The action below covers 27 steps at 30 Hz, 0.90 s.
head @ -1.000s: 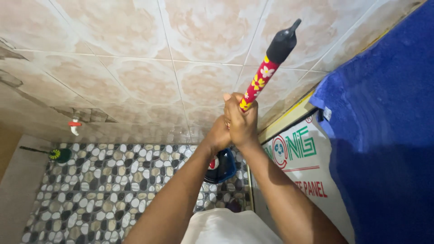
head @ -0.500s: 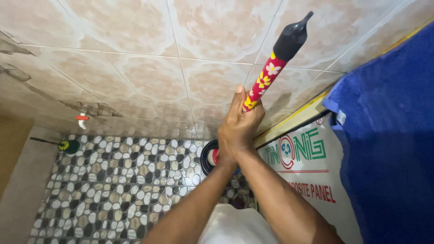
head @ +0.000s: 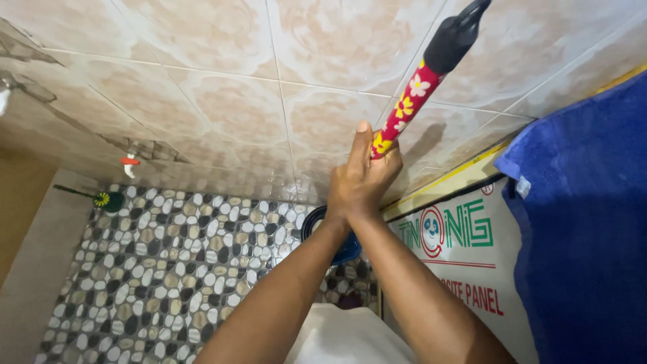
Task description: Clean the toilet using a brush and cleaning solutions.
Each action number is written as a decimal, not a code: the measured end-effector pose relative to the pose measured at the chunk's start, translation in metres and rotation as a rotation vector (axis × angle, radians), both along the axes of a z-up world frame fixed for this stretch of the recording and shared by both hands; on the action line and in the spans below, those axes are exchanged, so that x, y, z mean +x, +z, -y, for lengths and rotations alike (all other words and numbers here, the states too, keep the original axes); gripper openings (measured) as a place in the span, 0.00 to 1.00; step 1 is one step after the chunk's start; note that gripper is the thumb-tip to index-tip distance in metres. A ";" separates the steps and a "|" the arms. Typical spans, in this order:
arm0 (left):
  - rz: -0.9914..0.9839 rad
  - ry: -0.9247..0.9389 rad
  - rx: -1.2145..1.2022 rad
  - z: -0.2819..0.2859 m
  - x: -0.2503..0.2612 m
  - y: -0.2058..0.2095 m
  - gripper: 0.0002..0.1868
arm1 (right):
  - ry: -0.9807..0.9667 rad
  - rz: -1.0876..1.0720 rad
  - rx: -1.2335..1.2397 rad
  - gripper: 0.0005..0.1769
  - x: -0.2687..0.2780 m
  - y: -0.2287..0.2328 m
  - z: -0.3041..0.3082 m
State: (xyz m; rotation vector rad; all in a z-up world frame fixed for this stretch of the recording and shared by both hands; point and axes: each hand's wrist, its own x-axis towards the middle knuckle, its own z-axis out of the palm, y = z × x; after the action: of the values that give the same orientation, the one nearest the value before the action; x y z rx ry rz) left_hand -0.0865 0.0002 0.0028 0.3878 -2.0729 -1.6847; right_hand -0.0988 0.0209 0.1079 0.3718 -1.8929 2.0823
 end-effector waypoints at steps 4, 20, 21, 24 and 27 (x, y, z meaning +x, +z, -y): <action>-0.013 -0.071 -0.009 0.012 -0.017 -0.008 0.11 | -0.054 -0.065 0.019 0.20 -0.010 0.002 0.001; 0.112 -0.340 0.016 0.032 -0.035 0.003 0.18 | 0.206 0.016 -0.050 0.21 -0.034 -0.010 -0.014; 0.098 -0.354 0.023 0.034 -0.036 0.002 0.18 | 0.188 -0.035 -0.026 0.22 -0.033 -0.011 -0.013; 0.088 -0.357 0.006 0.038 -0.035 -0.010 0.18 | 0.174 0.011 -0.059 0.21 -0.032 -0.019 -0.013; 0.067 -0.341 0.042 0.029 -0.021 0.003 0.18 | 0.172 -0.073 0.014 0.19 -0.023 -0.016 -0.017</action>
State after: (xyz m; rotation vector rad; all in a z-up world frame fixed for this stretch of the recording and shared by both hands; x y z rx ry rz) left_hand -0.1074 -0.0287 0.0060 0.1064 -2.2552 -1.9322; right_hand -0.1220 0.0382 0.0923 0.6253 -1.8933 2.1317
